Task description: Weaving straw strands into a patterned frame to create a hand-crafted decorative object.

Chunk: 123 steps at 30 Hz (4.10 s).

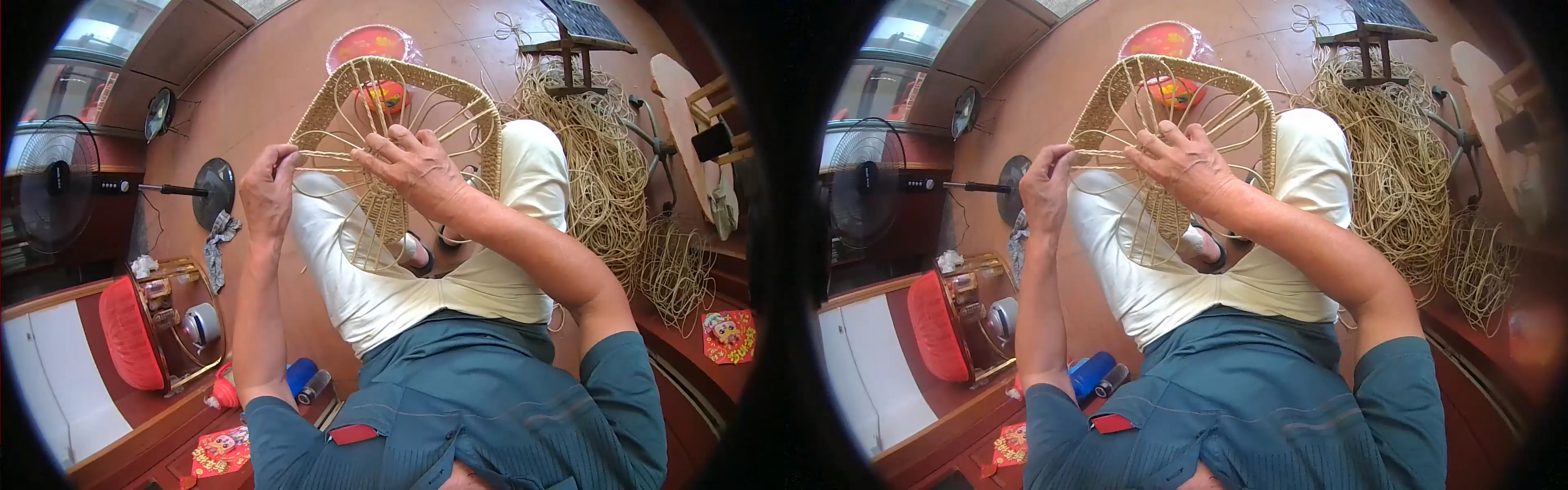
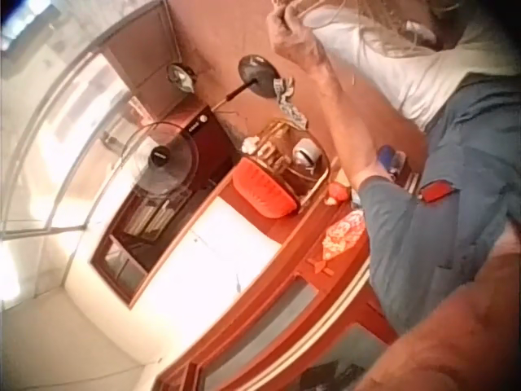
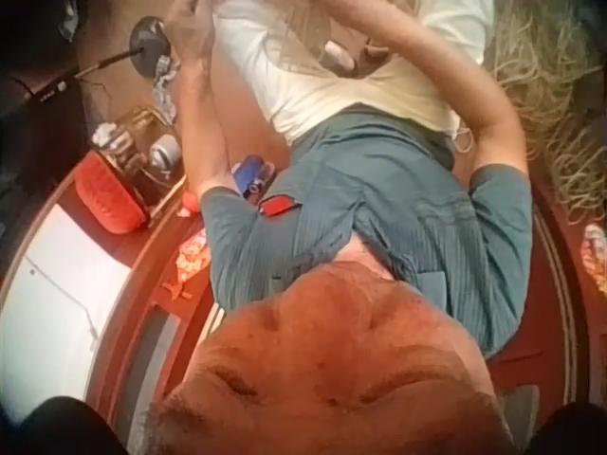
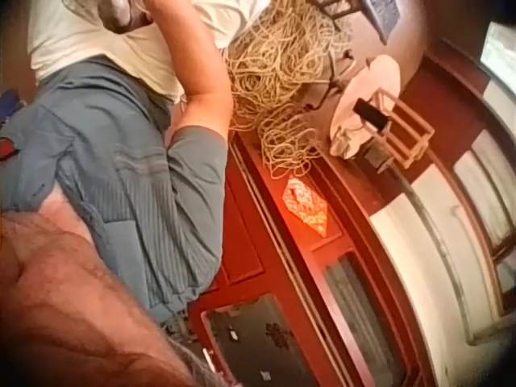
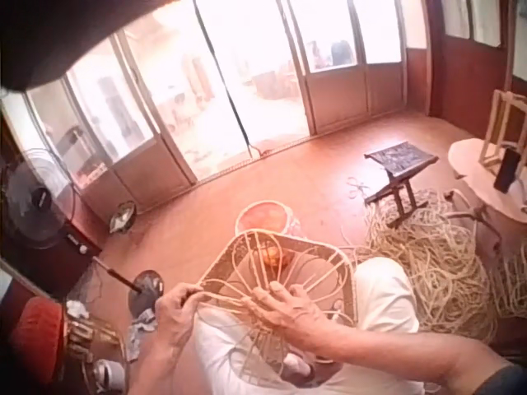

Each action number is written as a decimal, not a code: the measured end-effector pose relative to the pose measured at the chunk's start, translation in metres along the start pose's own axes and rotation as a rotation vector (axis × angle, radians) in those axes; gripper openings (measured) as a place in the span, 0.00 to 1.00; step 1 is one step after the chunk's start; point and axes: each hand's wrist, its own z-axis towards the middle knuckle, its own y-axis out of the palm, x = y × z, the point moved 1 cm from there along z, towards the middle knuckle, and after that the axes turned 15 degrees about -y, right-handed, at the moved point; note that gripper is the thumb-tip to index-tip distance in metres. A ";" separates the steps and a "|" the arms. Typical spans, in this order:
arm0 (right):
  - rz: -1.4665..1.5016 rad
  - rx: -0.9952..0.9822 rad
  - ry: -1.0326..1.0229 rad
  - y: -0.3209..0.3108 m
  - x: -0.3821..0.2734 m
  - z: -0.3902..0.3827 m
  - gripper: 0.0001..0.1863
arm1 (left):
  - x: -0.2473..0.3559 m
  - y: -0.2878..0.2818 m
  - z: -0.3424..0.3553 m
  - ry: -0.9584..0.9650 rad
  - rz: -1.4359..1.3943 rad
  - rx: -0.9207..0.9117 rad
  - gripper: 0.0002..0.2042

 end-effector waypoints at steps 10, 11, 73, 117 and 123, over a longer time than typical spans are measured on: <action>-0.027 -0.011 0.015 0.000 -0.001 0.002 0.24 | 0.013 0.011 0.019 0.657 0.796 -0.010 0.10; -0.028 -0.015 0.019 0.000 -0.001 0.002 0.24 | 0.015 0.011 0.020 0.692 0.838 -0.021 0.08; 0.295 0.042 0.284 0.005 -0.007 0.022 0.11 | -0.016 0.015 -0.054 0.504 0.546 -0.011 0.09; 0.374 -0.183 0.260 -0.016 -0.008 0.020 0.33 | 0.009 -0.113 -0.216 -0.145 0.845 -0.264 0.15; 0.404 -0.143 0.284 -0.015 -0.010 0.019 0.29 | 0.000 -0.130 -0.205 -0.819 0.146 -0.350 0.43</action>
